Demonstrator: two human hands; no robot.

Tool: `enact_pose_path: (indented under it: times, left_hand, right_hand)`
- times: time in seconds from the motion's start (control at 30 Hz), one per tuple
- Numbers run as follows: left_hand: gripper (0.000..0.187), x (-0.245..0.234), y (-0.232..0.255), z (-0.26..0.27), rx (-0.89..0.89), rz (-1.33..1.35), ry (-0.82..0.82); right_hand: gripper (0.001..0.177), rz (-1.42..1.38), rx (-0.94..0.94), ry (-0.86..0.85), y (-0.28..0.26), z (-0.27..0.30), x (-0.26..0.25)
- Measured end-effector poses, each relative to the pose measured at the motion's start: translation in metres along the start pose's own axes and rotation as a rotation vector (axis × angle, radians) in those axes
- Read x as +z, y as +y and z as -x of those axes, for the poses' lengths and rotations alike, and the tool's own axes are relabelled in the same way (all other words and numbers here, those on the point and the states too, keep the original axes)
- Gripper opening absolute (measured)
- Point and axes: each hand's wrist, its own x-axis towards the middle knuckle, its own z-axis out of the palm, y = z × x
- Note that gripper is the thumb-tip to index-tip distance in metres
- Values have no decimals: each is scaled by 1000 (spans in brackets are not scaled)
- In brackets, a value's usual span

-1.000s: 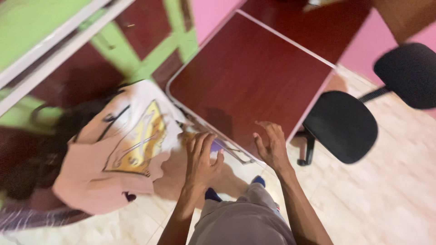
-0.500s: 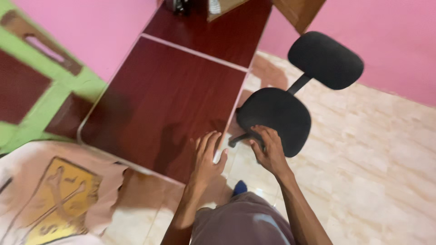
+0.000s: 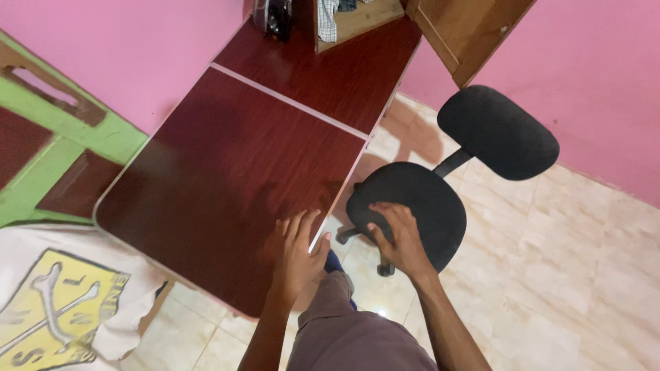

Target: The person irons a white t-shirt on a table, then hangs it on a hanger. They then pick up a checkered shirt, unfold it, and lay it flat on the table, preparing it for ironing.

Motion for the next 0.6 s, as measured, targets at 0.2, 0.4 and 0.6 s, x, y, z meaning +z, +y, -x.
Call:
enact_pose_path:
  times: [0.2,0.4,0.6]
  left_hand:
    - [50,23,-8,-47,20,-95,24]
    - [50,23,-29,-102,19,-96,30]
    - [54,14,-42,-132,-73,-101,47]
  right_hand:
    - [42,-7,3,-43,31,-58,6]
    - [46,-5,-46,-58,49,-133,20]
    - [45,-32,-114,-46,58,-185,39]
